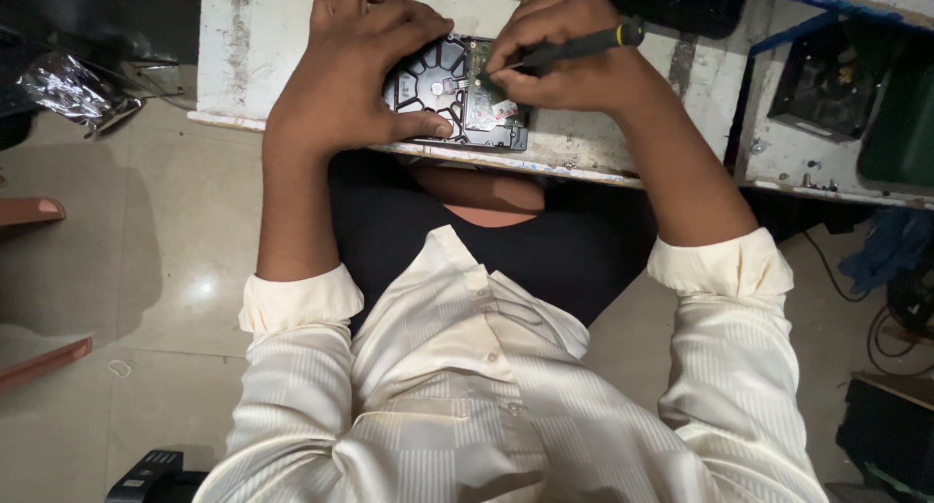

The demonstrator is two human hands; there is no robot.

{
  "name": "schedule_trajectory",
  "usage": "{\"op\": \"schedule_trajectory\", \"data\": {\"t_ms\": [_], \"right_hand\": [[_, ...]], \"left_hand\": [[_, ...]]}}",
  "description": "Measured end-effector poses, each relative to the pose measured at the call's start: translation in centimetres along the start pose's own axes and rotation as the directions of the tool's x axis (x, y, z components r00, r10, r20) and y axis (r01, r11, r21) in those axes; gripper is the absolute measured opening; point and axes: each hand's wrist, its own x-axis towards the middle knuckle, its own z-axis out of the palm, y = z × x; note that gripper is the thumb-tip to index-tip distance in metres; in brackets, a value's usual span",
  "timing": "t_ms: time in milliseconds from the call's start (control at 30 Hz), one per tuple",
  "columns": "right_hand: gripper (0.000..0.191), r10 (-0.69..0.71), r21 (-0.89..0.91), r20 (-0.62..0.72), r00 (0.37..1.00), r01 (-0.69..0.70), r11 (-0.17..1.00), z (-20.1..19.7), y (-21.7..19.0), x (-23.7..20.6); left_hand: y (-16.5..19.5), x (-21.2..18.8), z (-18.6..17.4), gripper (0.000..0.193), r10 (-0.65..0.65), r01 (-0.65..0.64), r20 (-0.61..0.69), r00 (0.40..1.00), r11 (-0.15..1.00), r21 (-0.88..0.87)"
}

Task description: The person disassembles a hard drive on a workbench, removes the top cover, and uses a screwdriver to adjust components on the circuit board. They then reassemble the drive by replacing the cover and tightening screws.

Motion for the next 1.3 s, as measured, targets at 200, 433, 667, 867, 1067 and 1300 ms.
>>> {"op": "schedule_trajectory", "data": {"t_ms": [200, 433, 667, 867, 1067, 1300], "right_hand": [[0.015, 0.006, 0.038, 0.006, 1.0, -0.006, 0.999, -0.2, -0.2, 0.0], [0.011, -0.049, 0.01, -0.002, 0.999, 0.049, 0.999, -0.1, 0.1, -0.1], [0.013, -0.054, -0.038, -0.003, 0.999, 0.054, 0.998, 0.3, 0.8, -0.2], [0.014, -0.068, -0.064, -0.004, 0.998, 0.068, 0.996, 0.5, 1.0, -0.3], [0.015, -0.09, -0.047, -0.01, 0.996, 0.089, 0.995, 0.7, 1.2, -0.3], [0.015, -0.055, -0.032, -0.012, 0.998, 0.055, 0.998, 0.7, 0.9, -0.5]], "left_hand": [[0.2, 0.0, -0.1, 0.087, -0.008, 0.008, 0.011, 1.0, 1.0, -0.009], [0.2, 0.1, -0.1, 0.088, -0.005, 0.005, 0.007, 1.0, 1.0, -0.004], [0.2, 0.0, 0.0, 0.089, -0.003, 0.003, 0.004, 1.0, 1.0, -0.009], [0.0, -0.1, 0.0, 0.089, 0.009, -0.009, -0.01, 1.0, 1.0, -0.004], [0.1, -0.1, 0.1, 0.088, -0.004, 0.004, -0.007, 1.0, 1.0, 0.009], [0.1, -0.1, 0.0, 0.088, 0.002, -0.002, 0.0, 1.0, 1.0, 0.005]]}}
